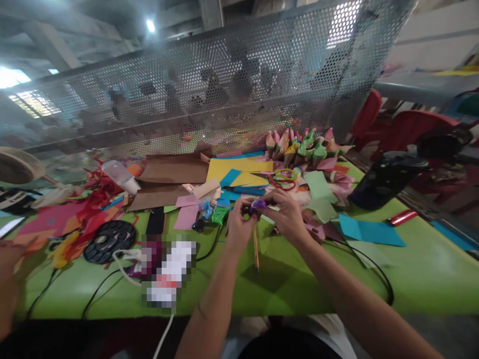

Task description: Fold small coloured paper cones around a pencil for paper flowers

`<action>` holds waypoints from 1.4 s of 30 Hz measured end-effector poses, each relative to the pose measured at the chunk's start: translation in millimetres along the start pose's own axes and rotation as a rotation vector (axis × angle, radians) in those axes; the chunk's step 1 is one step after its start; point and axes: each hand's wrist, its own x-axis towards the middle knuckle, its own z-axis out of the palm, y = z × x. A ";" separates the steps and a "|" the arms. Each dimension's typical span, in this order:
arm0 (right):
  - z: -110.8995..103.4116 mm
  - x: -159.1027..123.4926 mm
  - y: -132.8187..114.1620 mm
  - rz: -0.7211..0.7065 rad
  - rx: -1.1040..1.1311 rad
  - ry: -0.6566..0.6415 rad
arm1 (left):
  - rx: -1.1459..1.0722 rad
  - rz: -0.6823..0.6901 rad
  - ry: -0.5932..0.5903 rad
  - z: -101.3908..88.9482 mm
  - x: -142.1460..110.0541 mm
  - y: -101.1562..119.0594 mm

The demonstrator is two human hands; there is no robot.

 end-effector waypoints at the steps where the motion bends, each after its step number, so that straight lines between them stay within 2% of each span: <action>1: -0.4 0.2 0.2 0.000 -0.001 0.004 | 0.004 -0.006 -0.001 0.4 -0.1 0.7; 14: -2.1 2.1 0.6 0.089 0.101 0.003 | -0.169 -0.099 -0.001 2.8 -2.2 21.5; 23: -4.0 0.4 -1.0 0.057 0.053 0.028 | -0.022 0.008 -0.040 1.5 -3.1 12.9; 33: -4.1 0.4 -0.3 0.119 0.101 -0.022 | -0.092 -0.094 0.029 -2.0 1.8 11.5; 37: -12.7 3.9 -3.0 0.063 0.106 -0.146 | -0.209 -0.249 0.066 -2.9 4.4 13.8; 42: -21.9 8.4 -5.5 0.008 0.102 -0.336 | -0.301 -0.403 -0.006 -3.0 6.7 17.7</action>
